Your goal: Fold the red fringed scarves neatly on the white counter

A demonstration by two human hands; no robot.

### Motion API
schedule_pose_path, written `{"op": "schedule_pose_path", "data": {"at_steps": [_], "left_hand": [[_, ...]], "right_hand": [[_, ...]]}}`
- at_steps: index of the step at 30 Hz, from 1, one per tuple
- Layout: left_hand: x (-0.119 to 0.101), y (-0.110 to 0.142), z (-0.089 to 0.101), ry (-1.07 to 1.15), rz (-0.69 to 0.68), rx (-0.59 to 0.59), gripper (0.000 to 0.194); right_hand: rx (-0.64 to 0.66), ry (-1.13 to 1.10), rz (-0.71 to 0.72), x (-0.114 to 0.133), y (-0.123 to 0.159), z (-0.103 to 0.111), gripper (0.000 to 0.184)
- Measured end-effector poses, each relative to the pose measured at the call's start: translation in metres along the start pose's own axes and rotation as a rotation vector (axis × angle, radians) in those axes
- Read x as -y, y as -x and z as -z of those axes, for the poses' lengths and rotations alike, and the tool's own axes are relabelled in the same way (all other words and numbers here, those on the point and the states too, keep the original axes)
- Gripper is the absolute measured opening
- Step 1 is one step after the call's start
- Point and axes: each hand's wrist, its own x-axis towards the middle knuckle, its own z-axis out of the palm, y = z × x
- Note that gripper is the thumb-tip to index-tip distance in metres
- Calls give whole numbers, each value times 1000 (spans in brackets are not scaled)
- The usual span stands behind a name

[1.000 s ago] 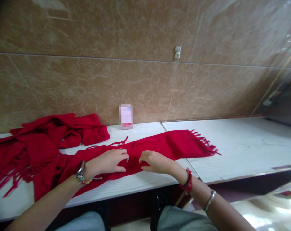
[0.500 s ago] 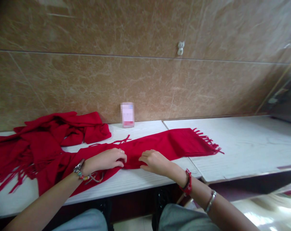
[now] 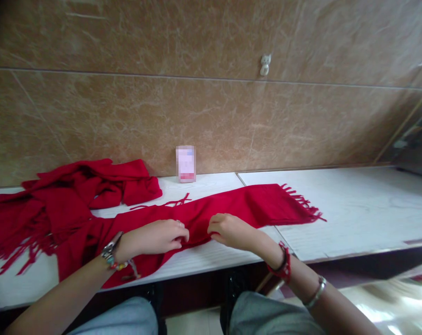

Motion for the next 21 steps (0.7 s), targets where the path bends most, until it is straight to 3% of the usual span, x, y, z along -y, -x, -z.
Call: {"op": "schedule_pose_path", "data": {"at_steps": [3,5,9,12,14,18,21], "left_hand": [[3,-3,-10,-44,56,55,17],[5,-4,-9,-26,46,55,13],[16,-9,1,20,28,-49,15],[31,-13,3,-95,229,-184,19],[43,-12,2,-177,376,-174,23],[68,12,5,-79,480,-2,32],[93,46,9,-35,566,-5,38]], "right_hand": [[111,-3,18,1,2,-2,19],[118,-42,15,-2,2,0,19],[-68,-38,-69,-17,-2,4,21],[-208,13,-152,-36,-9,-9,23],[-204,59,-219,-48,-12,-25,32],[-101,163,-261,-60,-7,-51,44],[-75,163,-263,-63,1,-57,46]]}}
